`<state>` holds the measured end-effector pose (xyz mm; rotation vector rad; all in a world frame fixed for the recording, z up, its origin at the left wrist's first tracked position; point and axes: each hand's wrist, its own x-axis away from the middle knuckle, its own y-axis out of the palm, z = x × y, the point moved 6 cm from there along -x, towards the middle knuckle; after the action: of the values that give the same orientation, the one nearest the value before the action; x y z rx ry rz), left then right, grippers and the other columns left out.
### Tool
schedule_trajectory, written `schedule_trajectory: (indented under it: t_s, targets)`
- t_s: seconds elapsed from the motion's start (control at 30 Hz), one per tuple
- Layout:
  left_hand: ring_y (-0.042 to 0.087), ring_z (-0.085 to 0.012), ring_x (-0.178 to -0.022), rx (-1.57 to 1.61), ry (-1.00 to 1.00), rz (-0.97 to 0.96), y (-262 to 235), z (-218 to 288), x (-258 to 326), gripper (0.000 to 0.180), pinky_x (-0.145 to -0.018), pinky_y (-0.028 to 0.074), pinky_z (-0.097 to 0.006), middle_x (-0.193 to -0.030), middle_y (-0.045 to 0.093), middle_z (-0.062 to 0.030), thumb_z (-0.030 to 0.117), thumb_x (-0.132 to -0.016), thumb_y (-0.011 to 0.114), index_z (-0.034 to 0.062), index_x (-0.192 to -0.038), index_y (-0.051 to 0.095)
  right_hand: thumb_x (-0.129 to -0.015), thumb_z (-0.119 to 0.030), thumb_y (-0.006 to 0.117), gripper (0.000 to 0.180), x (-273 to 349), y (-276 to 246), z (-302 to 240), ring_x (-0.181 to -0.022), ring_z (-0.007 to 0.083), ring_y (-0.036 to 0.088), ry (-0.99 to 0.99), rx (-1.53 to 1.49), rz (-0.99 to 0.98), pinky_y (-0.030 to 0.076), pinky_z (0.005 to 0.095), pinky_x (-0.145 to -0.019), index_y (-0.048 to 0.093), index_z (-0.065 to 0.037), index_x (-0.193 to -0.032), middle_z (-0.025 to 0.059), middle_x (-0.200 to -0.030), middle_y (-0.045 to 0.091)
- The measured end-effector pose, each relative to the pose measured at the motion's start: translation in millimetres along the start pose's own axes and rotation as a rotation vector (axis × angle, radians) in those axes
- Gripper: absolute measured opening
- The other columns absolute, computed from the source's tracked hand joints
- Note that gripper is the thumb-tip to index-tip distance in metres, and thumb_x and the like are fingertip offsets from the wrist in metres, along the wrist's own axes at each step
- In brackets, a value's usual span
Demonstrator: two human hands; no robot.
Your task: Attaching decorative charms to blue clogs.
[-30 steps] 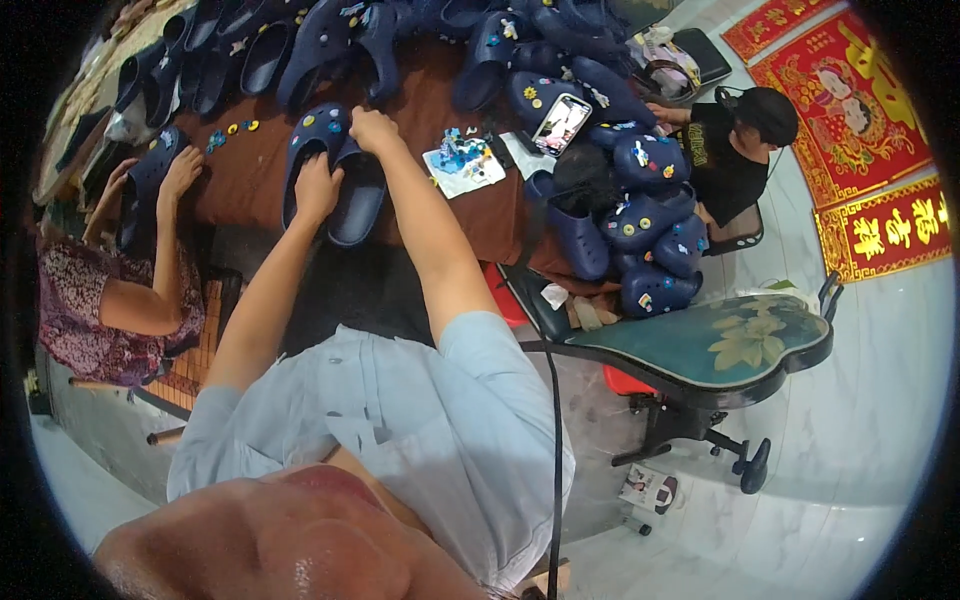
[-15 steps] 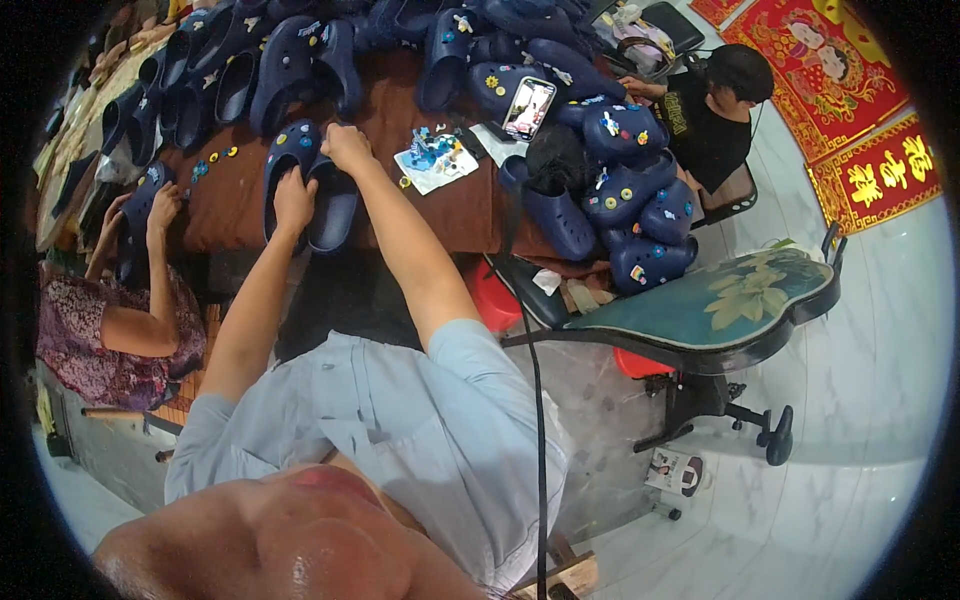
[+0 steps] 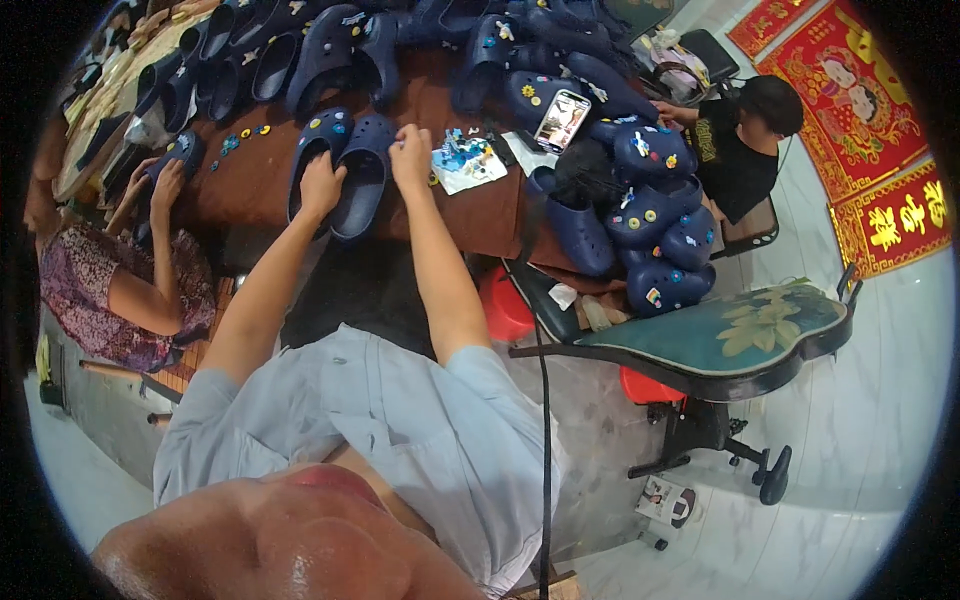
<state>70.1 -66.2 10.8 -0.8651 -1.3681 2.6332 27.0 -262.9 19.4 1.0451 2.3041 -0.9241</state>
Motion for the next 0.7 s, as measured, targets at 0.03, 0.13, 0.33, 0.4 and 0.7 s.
schedule_trajectory:
  t_s: [0.03,0.13,0.33,0.4,0.7]
  targets:
    - [0.058,-0.0407,-0.104,0.008,0.002,-0.005,0.3,0.1,-0.3,0.039,-0.089,0.049,-0.048,-0.109,0.062,-0.0230,0.026,-0.085,0.062,-0.0039,-0.109,0.058,-0.071,-0.002,0.063,0.015,1.0,-8.0,4.4,-0.087,0.0352,0.057,-0.016,0.069,0.016,0.045,0.0443,-0.078,0.061,-0.004,-0.085,0.0166,-0.085,0.058]
    - [0.058,-0.0404,-0.103,-0.007,-0.010,-0.023,1.7,-2.3,0.1,0.039,-0.088,0.049,-0.048,-0.108,0.062,-0.0224,0.026,-0.085,0.061,-0.0036,-0.109,0.058,-0.074,0.001,0.063,0.014,1.2,-27.7,16.0,-0.094,0.0372,0.054,-0.033,0.283,0.004,0.044,0.0457,-0.082,0.060,-0.003,-0.087,0.0179,-0.095,0.056]
    - [0.058,-0.0407,-0.106,0.019,-0.040,-0.100,3.7,-0.8,-2.4,0.044,-0.091,0.047,-0.048,-0.112,0.061,-0.0243,0.028,-0.085,0.063,-0.0041,-0.115,0.057,-0.081,-0.003,0.059,0.011,-3.2,-46.3,36.6,-0.101,0.0361,0.052,-0.027,0.497,-0.004,0.046,0.0445,-0.086,0.067,-0.003,-0.088,0.0168,-0.100,0.058]
    - [0.058,-0.0406,-0.105,0.014,-0.035,-0.074,3.2,-0.2,-1.5,0.043,-0.090,0.048,-0.048,-0.111,0.061,-0.0240,0.029,-0.085,0.063,-0.0041,-0.113,0.057,-0.082,-0.004,0.059,0.014,0.3,-44.5,46.1,-0.103,0.0355,0.051,0.001,0.500,-0.023,0.046,0.0437,-0.087,0.069,-0.003,-0.092,0.0162,-0.101,0.059]
    - [0.057,-0.0411,-0.105,0.050,-0.054,-0.083,-1.5,1.9,1.0,0.042,-0.090,0.047,-0.048,-0.112,0.061,-0.0240,0.028,-0.085,0.063,-0.0034,-0.113,0.057,-0.081,-0.006,0.063,0.013,17.4,-48.1,53.5,-0.103,0.0330,0.051,-0.083,0.437,0.068,0.045,0.0431,-0.089,0.068,-0.004,-0.093,0.0130,-0.102,0.058]
